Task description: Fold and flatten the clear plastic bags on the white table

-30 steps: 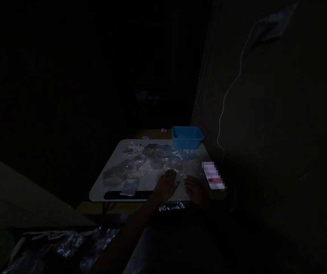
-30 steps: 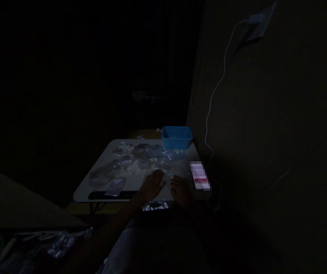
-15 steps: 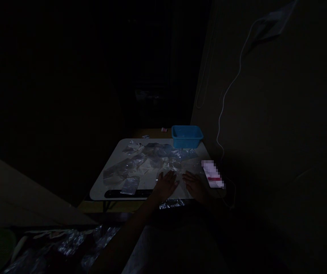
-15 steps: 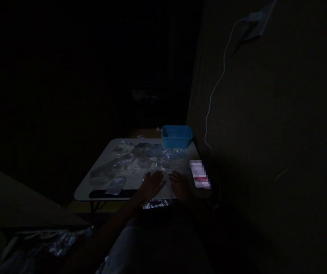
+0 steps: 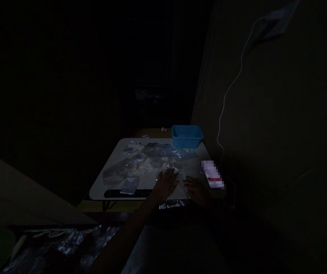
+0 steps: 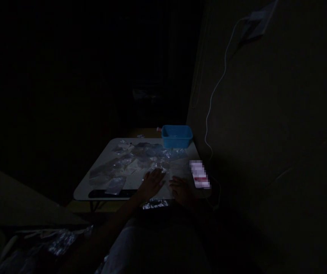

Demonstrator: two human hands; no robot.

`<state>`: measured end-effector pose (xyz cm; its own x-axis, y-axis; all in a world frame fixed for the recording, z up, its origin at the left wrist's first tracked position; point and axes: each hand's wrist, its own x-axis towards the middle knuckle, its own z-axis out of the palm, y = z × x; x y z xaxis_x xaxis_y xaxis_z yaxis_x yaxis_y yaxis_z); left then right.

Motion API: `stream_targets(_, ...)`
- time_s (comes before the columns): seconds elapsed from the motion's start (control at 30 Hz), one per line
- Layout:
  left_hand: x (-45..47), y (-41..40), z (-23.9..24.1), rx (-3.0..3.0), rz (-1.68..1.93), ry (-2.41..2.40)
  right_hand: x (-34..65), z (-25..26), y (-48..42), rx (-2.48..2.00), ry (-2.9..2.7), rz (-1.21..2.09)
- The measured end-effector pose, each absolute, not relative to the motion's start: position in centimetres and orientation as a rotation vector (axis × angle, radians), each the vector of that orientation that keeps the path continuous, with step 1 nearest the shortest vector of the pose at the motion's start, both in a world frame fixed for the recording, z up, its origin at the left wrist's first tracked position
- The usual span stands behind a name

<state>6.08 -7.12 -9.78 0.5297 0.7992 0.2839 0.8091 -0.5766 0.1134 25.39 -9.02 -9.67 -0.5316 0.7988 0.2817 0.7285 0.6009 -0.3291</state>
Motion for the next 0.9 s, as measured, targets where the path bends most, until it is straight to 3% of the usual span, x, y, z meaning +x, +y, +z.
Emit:
stream_targets(0.3, 5.6, -6.0, -9.8, -2.818, -0.354, -1.558, 24.2, -10.2, -10.7, -1.313, -2.333, 0.127)
stream_targets(0.67, 6.5, -5.4, -5.2, -2.924, -0.097, -1.517, 24.6, -10.3, -8.9, -1.323, -2.455, 0.184)
stream_targets(0.9, 6.8, -5.1, -4.9, -2.952, -0.059, -1.527, 24.6, -10.2, -9.3, -1.33, -2.472, 0.22)
